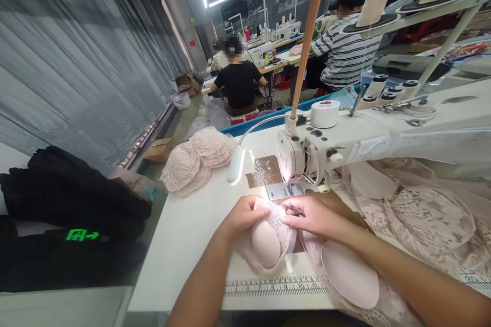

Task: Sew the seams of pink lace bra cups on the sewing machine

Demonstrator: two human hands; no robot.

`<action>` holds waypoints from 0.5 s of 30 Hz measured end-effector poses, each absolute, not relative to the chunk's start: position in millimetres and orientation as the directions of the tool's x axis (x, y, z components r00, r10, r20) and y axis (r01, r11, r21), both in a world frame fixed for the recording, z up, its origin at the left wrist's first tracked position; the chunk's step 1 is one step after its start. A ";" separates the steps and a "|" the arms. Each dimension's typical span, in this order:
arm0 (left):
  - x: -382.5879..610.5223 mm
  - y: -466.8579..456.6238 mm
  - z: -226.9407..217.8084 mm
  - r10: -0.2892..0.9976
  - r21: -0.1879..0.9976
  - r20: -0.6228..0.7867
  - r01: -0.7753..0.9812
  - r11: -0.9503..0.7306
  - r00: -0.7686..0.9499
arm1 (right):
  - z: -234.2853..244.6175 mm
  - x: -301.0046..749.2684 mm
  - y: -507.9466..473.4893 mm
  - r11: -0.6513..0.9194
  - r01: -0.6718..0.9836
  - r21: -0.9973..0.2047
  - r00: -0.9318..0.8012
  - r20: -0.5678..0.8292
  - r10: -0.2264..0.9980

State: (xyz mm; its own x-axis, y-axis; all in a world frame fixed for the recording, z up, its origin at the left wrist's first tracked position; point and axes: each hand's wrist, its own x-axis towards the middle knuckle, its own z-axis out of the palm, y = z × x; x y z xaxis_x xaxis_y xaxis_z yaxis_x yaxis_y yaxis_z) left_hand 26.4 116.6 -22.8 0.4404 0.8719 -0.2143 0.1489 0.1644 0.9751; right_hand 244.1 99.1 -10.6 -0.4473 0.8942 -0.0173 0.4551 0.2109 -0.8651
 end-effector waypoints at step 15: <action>35.2 115.2 -27.0 0.857 0.964 -0.144 0.267 0.008 0.495 | -20.8 235.5 96.3 0.197 0.207 -0.958 -0.499 0.070 0.864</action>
State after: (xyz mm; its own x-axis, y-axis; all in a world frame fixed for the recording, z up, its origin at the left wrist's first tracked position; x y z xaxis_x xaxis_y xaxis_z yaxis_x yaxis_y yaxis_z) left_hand 35.2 115.2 -27.0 0.4951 0.8568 -0.1444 0.2674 0.0079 0.9635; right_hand 235.5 96.3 -20.8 -0.4989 0.8638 0.0699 0.2071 0.1971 -0.9582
